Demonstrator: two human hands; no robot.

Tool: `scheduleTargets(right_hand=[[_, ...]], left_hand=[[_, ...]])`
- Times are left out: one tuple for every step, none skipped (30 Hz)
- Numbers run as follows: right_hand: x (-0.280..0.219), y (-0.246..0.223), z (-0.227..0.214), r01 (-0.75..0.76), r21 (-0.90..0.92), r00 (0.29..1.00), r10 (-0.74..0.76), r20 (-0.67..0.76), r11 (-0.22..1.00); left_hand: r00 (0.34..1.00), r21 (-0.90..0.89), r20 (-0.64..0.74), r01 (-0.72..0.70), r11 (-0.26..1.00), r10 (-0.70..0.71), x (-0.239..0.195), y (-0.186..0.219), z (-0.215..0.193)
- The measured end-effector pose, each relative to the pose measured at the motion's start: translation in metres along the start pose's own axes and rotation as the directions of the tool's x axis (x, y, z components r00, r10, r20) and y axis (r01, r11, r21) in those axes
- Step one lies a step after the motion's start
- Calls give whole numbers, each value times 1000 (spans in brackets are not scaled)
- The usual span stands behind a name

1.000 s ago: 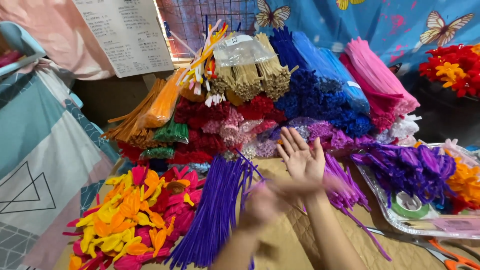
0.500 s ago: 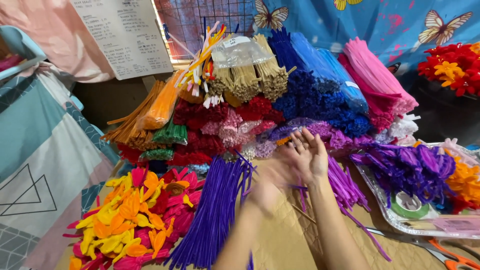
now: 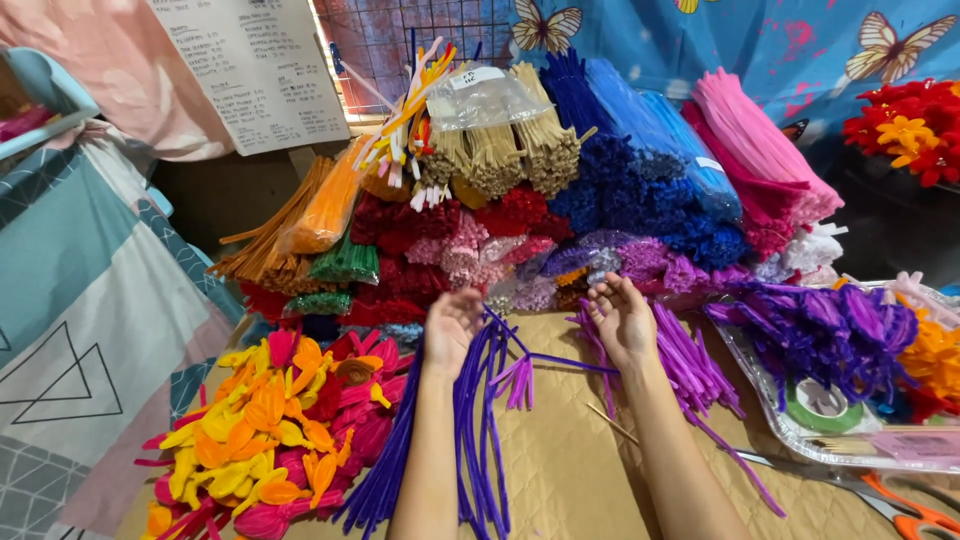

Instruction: The person repeatedly picks up purple pipe cleaners, folds them, and wraps them around a thin wooden stick to form small decorative units. The person places the finished units on the table and continues the process with additional pipe cleaners.

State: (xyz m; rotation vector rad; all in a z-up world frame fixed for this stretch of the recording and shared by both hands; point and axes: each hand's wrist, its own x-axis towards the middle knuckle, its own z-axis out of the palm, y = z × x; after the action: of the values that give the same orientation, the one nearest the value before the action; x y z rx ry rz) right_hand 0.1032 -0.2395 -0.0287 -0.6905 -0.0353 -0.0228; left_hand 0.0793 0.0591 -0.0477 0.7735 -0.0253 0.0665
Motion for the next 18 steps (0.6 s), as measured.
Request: scheduleTargets(right_hand=[[-5, -3, 10, 0, 0, 1000, 0, 1, 1000], [-10, -7, 19, 32, -234, 999, -29, 13, 972], [-15, -11, 27, 62, -454, 998, -54, 31, 889], [-32, -22, 30, 54, -455, 999, -50, 21, 889], [-49, -33, 32, 124, -806, 987, 11, 160, 578], [-68, -42, 33, 228, -963, 958, 142, 248, 146], [-83, -40, 18, 213, -966, 960, 153, 235, 147], [-95, -39, 6, 173, -950, 953, 287, 96, -258], [-107, -37, -4, 166, -765, 932, 352, -83, -622], [-123, -39, -14, 162, -767, 929, 357, -93, -621], [-139, -41, -24, 142, -775, 923, 366, -121, -615], [-151, -47, -32, 123, -780, 919, 367, -144, -614], [-164, -54, -22, 119, -778, 919, 366, -150, -617], [-173, -61, -10, 132, -782, 915, 378, -140, -610], [-182, -69, 2, 145, -785, 912, 390, -131, -602], [-186, -79, 12, 145, -785, 912, 388, -129, -602], [-189, -89, 23, 94, -828, 928, 350, -129, -552], [-189, -100, 37, 48, -868, 943, 308, -123, -495]], left_hand=[[1000, 0, 0, -1, 1000, 1, 8, -17, -7], [997, 496, 34, -71, 865, 62, 16, -37, -13], [991, 857, 95, -132, 497, 99, 25, -56, -19], [992, 858, 90, -122, 498, 89, 5, -53, -1], [991, 990, 123, -126, 62, 43, -14, -49, 17], [991, 914, 130, -127, -385, -20, -37, -47, 32], [993, 916, 117, -120, -383, -32, -49, -52, 37], [993, 943, 105, -115, -312, -48, -57, -52, 42], [993, 965, 94, -107, -239, -65, -65, -51, 48], [993, 966, 87, -102, -238, -75, -62, -56, 41], [991, 953, 126, -132, -271, -43, -60, -60, 35], [985, 939, 172, -166, -300, -6, -53, -64, 33], [985, 940, 172, -168, -296, -10, -68, -54, 46], [968, 965, 239, -228, -130, 77, -79, -42, 60], [942, 955, 286, -296, 34, 175, -90, -29, 75], [941, 954, 288, -298, 34, 176, -83, -37, 65], [924, 913, 318, -359, 194, 214, -76, -44, 57], [901, 840, 346, -421, 342, 262, -65, -48, 49]])
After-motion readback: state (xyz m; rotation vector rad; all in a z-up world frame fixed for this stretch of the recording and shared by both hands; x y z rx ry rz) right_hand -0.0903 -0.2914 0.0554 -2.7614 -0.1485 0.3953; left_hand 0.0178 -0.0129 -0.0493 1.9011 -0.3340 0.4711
